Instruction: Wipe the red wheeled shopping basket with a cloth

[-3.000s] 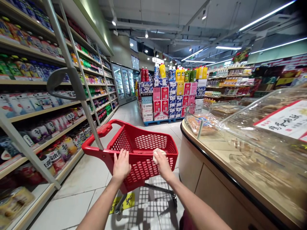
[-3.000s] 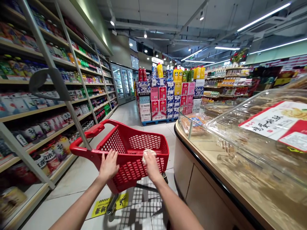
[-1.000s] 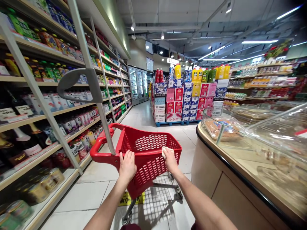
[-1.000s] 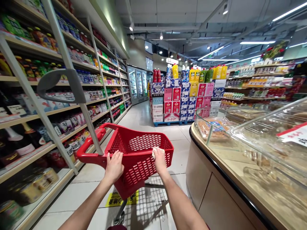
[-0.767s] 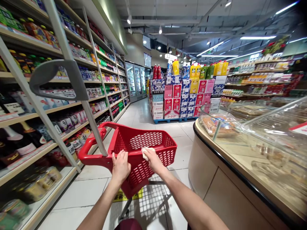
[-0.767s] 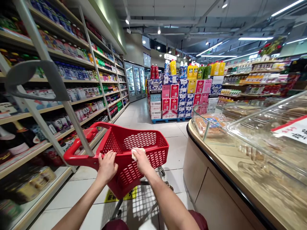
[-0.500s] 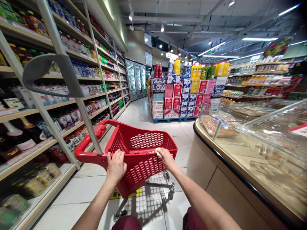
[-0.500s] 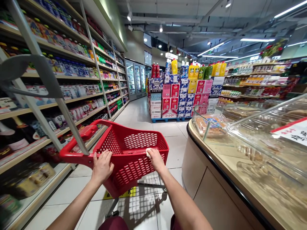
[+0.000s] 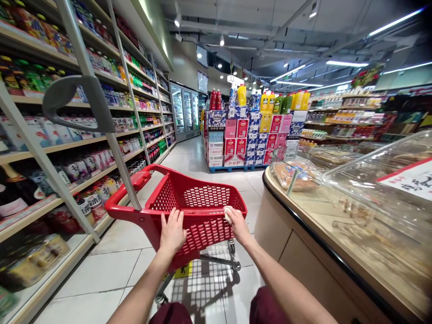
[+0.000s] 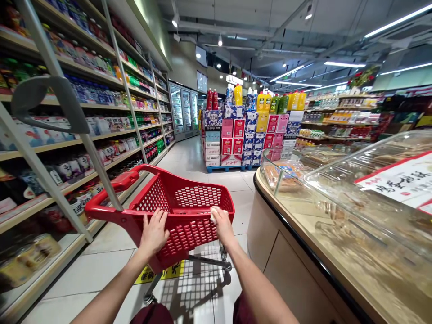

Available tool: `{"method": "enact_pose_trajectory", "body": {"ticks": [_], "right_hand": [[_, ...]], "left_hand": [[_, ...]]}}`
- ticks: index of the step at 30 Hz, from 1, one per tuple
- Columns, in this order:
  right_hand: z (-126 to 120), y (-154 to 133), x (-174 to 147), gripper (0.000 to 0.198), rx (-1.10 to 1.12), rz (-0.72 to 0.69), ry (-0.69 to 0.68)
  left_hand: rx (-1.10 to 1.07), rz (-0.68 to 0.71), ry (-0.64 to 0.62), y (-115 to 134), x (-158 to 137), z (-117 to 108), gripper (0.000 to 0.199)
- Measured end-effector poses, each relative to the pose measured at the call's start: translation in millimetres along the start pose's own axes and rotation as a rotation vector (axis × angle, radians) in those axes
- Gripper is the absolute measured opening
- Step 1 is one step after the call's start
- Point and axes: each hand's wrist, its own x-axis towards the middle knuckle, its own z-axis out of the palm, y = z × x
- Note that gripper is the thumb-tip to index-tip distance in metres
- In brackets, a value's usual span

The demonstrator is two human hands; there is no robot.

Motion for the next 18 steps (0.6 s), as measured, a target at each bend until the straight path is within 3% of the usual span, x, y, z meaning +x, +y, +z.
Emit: {"method": "enact_pose_trajectory", "body": {"ticks": [4,9,14,16,18], "right_hand": [[0,6,0,0.048,-0.041,0.144,0.056],[16,-6,-3,0.046,0.069,-0.108,-0.034],[10,17,-21,0.043,-0.013,0.102,0.228],[22,10,-25,0.045,-0.013,0.070,0.230],[40,-9,-23,0.045,0.027,-0.060,0.150]], "left_hand": [[-0.025,-0.003,0.001,-1,1,-1,0.050],[-0.047,-0.027,0.030,0,1,2,0.049],[-0.062,-0.024,0.043,2,-1,6,0.049],[-0.059,-0.025,0.046,4,-1,7,0.049],[-0.057,-0.021,0.043,6,-1,7,0.049]]}}
